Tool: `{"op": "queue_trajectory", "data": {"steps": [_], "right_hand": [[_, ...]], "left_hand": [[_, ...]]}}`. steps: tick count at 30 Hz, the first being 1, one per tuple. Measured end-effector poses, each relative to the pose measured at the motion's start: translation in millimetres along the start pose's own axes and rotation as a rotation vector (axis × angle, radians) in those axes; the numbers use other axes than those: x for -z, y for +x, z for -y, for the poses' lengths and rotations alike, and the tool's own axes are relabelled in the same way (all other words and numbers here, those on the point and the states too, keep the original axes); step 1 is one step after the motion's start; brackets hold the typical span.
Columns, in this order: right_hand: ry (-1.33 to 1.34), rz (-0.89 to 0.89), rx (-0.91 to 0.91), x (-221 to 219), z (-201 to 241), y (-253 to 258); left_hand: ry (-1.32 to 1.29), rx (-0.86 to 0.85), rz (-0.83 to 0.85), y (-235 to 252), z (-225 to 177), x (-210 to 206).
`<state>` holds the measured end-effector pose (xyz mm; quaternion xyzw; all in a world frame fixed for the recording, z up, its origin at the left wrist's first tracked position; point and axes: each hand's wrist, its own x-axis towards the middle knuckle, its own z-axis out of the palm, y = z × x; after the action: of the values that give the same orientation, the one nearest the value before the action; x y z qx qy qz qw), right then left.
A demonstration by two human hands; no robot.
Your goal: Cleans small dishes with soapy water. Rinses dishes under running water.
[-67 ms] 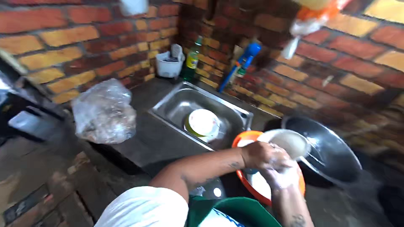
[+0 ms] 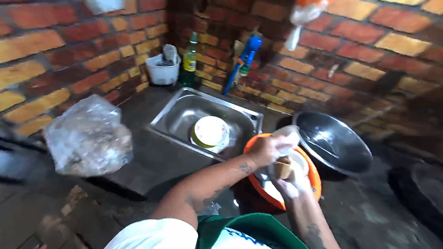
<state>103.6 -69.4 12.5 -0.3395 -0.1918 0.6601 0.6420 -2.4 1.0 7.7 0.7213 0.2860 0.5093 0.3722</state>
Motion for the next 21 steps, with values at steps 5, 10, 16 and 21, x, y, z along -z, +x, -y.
{"op": "queue_trajectory", "data": {"steps": [5, 10, 16, 21], "right_hand": [[-0.553, -0.397, 0.339, 1, 24, 27], [-1.049, 0.025, 0.724, -7, 35, 31], [-0.857, -0.074, 0.559, -4, 48, 39], [-0.092, 0.075, 0.179, 14, 44, 48]], "left_hand": [[-0.387, 0.569, -0.278, 31, 11, 13], [-0.293, 0.5, -0.189, 25, 4, 0], [-0.072, 0.222, -0.058, 20, -6, -19], [-0.176, -0.155, -0.075, 4, -7, -28]]}}
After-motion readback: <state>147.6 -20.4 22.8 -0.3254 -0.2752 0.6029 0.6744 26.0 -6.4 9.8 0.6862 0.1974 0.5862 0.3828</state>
